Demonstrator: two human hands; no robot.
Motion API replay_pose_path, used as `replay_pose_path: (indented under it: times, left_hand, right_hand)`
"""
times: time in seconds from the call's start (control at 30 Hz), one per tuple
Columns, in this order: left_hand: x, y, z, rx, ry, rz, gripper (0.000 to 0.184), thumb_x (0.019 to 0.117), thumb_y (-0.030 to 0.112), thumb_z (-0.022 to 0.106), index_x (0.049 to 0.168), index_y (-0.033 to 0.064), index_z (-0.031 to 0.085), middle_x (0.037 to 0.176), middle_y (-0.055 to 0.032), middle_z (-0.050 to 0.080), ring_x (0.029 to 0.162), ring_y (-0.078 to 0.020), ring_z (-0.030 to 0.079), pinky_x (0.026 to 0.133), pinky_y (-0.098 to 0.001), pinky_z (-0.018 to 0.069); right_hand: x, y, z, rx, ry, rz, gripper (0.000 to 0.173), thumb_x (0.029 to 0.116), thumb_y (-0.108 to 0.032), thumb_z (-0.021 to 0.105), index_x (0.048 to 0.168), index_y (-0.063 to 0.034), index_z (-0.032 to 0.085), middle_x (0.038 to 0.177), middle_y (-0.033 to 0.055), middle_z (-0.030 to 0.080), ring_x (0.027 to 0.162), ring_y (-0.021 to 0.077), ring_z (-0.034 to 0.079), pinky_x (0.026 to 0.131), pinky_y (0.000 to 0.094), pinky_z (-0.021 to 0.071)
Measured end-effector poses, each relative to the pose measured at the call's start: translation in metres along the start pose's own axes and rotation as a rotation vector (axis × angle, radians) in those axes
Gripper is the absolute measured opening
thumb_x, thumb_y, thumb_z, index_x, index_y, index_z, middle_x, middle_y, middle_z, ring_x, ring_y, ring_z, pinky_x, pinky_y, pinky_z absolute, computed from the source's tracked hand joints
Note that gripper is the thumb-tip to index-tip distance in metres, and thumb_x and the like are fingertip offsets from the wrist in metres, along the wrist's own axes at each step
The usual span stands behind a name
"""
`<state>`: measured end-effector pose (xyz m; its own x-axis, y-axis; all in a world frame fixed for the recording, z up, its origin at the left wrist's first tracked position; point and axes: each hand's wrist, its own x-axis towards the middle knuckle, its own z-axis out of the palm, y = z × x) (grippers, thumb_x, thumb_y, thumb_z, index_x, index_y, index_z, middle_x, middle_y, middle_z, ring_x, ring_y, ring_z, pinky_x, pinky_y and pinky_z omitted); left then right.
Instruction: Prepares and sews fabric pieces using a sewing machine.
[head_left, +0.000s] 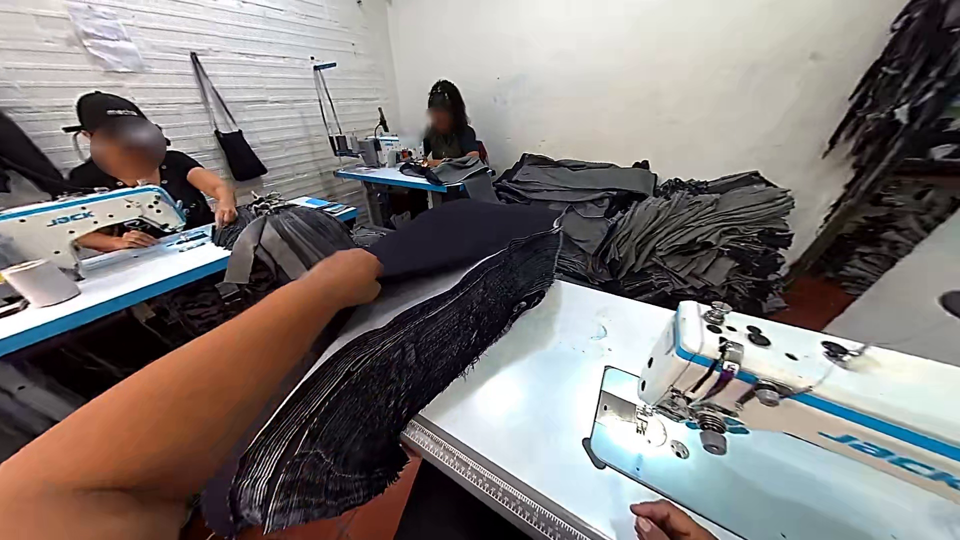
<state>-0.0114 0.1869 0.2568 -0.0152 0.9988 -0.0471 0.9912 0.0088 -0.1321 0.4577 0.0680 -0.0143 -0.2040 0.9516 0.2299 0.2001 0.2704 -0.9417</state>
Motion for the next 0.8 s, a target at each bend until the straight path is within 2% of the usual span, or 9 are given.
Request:
replay_pose_path:
  times: [0.13, 0.2, 0.27, 0.37, 0.47, 0.53, 0.6, 0.67, 0.8]
  left_hand:
    - [-0.076, 0.081, -0.029, -0.150, -0.373, 0.288, 0.017, 0.0994, 0.010, 0.061, 0.099, -0.0034, 0.072, 0.092, -0.0220, 0.068, 0.090, -0.0386, 0.065, 0.082, -0.0608, 0.0500]
    - [-0.125, 0.130, -0.030, -0.267, -0.696, 0.560, 0.019, 0.0988, 0.002, 0.056, 0.100, -0.0102, 0.071, 0.095, -0.0251, 0.068, 0.091, -0.0379, 0.065, 0.085, -0.0562, 0.0488]
    - [-0.135, 0.147, -0.007, -0.513, -0.799, 0.800, 0.022, 0.0999, 0.006, 0.056, 0.094, -0.0075, 0.072, 0.083, -0.0149, 0.069, 0.077, -0.0224, 0.065, 0.077, -0.0425, 0.0528]
    - [-0.070, 0.150, 0.061, -0.782, -0.281, 0.835, 0.026, 0.0984, 0.021, 0.062, 0.099, -0.0024, 0.072, 0.092, -0.0083, 0.071, 0.086, -0.0136, 0.067, 0.084, -0.0360, 0.0563]
    - [-0.037, 0.165, 0.166, -0.532, -0.069, 0.664, 0.066, 0.0885, 0.044, 0.077, 0.138, 0.0032, 0.062, 0.138, -0.0223, 0.061, 0.133, -0.0408, 0.053, 0.115, -0.0619, 0.0370]
    - [-0.069, 0.192, 0.204, -0.498, -0.102, 0.596, 0.076, 0.0855, 0.051, 0.079, 0.143, 0.0058, 0.059, 0.141, -0.0266, 0.058, 0.134, -0.0493, 0.051, 0.112, -0.0687, 0.0362]
    - [-0.096, 0.213, 0.204, -0.561, -0.136, 0.573, 0.066, 0.0909, 0.043, 0.076, 0.141, 0.0029, 0.061, 0.131, -0.0277, 0.064, 0.123, -0.0492, 0.059, 0.104, -0.0656, 0.0446]
    - [-0.099, 0.221, 0.193, -0.760, -0.341, 0.571, 0.055, 0.1025, 0.030, 0.063, 0.146, -0.0023, 0.052, 0.121, -0.0269, 0.068, 0.112, -0.0424, 0.066, 0.101, -0.0580, 0.0501]
    - [-0.052, 0.205, 0.181, -1.420, -0.616, 0.201, 0.039, 0.1121, 0.021, 0.033, 0.141, -0.0003, 0.047, 0.107, -0.0129, 0.067, 0.086, -0.0209, 0.067, 0.077, -0.0386, 0.0569]
  right_hand:
    - [0.013, -0.024, 0.012, 0.283, -0.039, 0.257, 0.029, 0.1061, -0.010, 0.038, 0.115, 0.0052, 0.061, 0.094, 0.0015, 0.072, 0.084, 0.0101, 0.072, 0.082, 0.0305, 0.0607]
    - [0.035, -0.042, 0.029, 0.558, -0.205, 0.446, 0.066, 0.1097, -0.040, 0.005, 0.139, 0.0033, 0.045, 0.116, 0.0094, 0.069, 0.099, 0.0223, 0.071, 0.085, 0.0413, 0.0585]
    - [0.063, -0.057, 0.053, 0.704, -0.275, 0.534, 0.088, 0.1021, -0.059, -0.008, 0.153, 0.0009, 0.030, 0.130, 0.0176, 0.064, 0.106, 0.0300, 0.069, 0.085, 0.0480, 0.0570]
    - [0.102, -0.063, 0.083, 0.817, -0.182, 0.556, 0.085, 0.1018, -0.063, -0.007, 0.157, -0.0057, 0.025, 0.133, 0.0147, 0.063, 0.111, 0.0235, 0.067, 0.090, 0.0428, 0.0568]
    - [0.129, -0.051, 0.088, 0.884, 0.069, 0.542, 0.058, 0.1114, -0.047, 0.023, 0.152, -0.0084, 0.039, 0.138, 0.0133, 0.061, 0.126, 0.0227, 0.061, 0.105, 0.0448, 0.0511]
    - [0.144, -0.039, 0.077, 0.645, 0.225, 0.537, 0.042, 0.1062, -0.018, 0.054, 0.144, -0.0022, 0.046, 0.125, 0.0174, 0.066, 0.113, 0.0253, 0.067, 0.095, 0.0452, 0.0568]
    - [0.156, -0.036, 0.062, 0.182, 0.188, 0.505, 0.056, 0.0921, 0.001, 0.066, 0.144, 0.0000, 0.046, 0.128, 0.0208, 0.063, 0.117, 0.0274, 0.064, 0.099, 0.0446, 0.0542]
    - [0.162, -0.060, 0.051, -0.489, -0.079, 0.419, 0.064, 0.0921, -0.002, 0.060, 0.153, -0.0049, 0.043, 0.140, 0.0221, 0.059, 0.131, 0.0358, 0.057, 0.109, 0.0540, 0.0450]
    - [0.130, -0.110, 0.064, -1.082, -0.525, -0.147, 0.042, 0.1001, 0.003, 0.048, 0.139, -0.0044, 0.061, 0.123, 0.0258, 0.065, 0.108, 0.0468, 0.065, 0.088, 0.0622, 0.0523]
